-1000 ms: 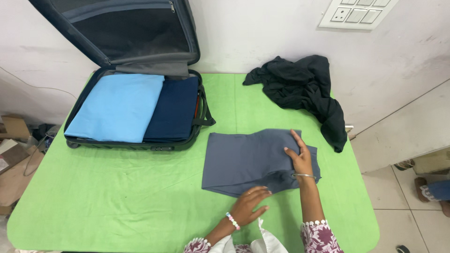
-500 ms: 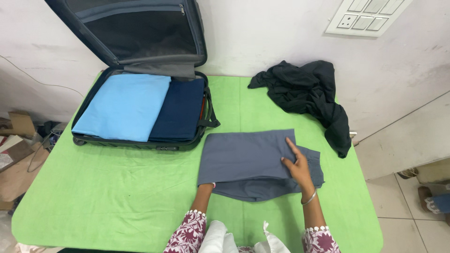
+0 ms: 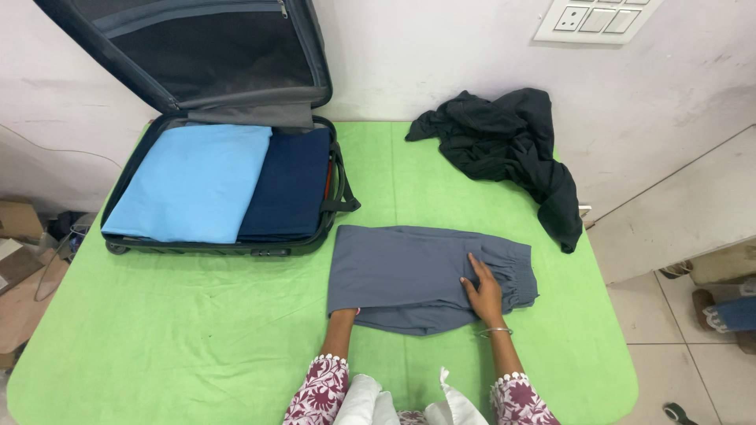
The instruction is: The person folds a light blue top and a pair of grey trousers on a green table. They then place the folded garments into an open suitcase.
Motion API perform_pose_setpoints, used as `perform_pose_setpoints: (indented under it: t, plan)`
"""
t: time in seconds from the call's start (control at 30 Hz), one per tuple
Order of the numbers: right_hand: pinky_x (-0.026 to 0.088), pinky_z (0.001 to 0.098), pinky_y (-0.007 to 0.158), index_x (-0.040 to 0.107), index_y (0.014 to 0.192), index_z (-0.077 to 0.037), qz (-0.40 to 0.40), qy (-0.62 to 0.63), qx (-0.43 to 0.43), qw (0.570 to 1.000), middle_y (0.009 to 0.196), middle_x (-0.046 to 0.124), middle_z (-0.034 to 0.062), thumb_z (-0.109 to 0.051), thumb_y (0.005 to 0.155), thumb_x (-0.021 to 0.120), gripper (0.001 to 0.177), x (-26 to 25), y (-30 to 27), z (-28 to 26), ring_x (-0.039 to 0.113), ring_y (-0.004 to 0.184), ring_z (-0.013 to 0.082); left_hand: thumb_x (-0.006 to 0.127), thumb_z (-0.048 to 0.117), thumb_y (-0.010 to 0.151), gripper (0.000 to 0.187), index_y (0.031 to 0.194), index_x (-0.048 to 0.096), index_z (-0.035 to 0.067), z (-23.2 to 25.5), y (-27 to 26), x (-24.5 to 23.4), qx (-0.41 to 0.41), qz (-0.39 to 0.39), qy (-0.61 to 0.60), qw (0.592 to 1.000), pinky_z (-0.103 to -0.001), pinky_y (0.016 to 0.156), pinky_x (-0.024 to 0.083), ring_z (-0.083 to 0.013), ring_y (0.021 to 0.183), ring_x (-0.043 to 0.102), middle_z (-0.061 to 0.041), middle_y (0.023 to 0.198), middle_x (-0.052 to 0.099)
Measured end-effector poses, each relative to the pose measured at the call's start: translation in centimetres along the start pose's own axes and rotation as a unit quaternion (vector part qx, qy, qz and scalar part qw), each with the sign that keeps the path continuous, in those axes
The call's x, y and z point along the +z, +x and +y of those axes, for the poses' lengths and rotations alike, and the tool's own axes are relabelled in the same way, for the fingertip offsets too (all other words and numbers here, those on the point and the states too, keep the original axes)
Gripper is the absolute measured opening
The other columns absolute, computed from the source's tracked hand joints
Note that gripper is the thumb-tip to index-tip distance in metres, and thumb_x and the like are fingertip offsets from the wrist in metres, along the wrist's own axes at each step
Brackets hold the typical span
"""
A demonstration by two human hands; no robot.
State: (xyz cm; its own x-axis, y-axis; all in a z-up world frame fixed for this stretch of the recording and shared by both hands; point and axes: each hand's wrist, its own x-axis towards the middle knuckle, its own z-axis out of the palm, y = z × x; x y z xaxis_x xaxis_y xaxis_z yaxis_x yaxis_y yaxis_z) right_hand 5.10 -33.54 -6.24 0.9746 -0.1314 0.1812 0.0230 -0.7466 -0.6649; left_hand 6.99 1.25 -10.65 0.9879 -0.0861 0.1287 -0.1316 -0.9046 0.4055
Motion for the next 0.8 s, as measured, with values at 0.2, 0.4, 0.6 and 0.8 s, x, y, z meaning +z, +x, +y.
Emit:
perform_pose_setpoints:
  t: [0.2,0.4,0.6,0.8]
  plan:
    - [0.049,0.0450,0.103,0.054,0.148,-0.023,0.018,-0.013,0.002,1.000,0.148,0.052,0.0246,-0.023,0.086,0.075,0.066,1.0,-0.4,0.2,0.058,0.128,0.0431,0.058,0.041,0.095,0.056,0.139,0.057,0.006,0.7,-0.9,-1.0,0.004,-0.003,0.002,1.000,-0.048,0.116,0.033,-0.0379,0.137,0.045,-0.019,0.148,0.051]
    - [0.048,0.0476,0.103,0.054,0.148,-0.021,0.019,-0.067,0.019,0.997,0.152,0.049,0.0228,-0.025,0.089,0.072,0.061,1.1,-0.8,-0.7,0.058,0.127,0.0415,0.054,0.048,0.099,0.056,0.133,0.062,0.005,3.5,-7.0,-5.1,-0.105,-0.156,0.018,0.982,-0.046,0.114,0.039,-0.0366,0.130,0.054,-0.019,0.141,0.059]
    - [0.043,0.0476,0.109,0.058,0.140,-0.010,0.028,-0.091,-0.021,0.995,0.160,0.038,0.0221,-0.028,0.085,0.074,0.061,-1.3,-1.8,-3.1,0.047,0.136,0.0398,0.063,0.046,0.092,0.056,0.111,0.071,-0.006,5.6,-11.2,-8.5,-0.021,0.103,0.009,0.994,-0.049,0.101,0.048,-0.0422,0.112,0.065,-0.024,0.116,0.071]
    - [0.025,0.0525,0.121,0.051,0.146,-0.003,0.058,-0.128,-0.118,0.983,0.163,0.032,0.0197,-0.030,0.092,0.068,0.063,-2.2,0.6,-7.5,0.028,0.151,0.0389,0.060,0.028,0.101,0.037,0.119,0.069,-0.002,9.6,-6.1,-7.5,0.126,0.146,-0.150,0.970,-0.050,0.113,0.041,-0.0372,0.127,0.059,-0.019,0.131,0.067]
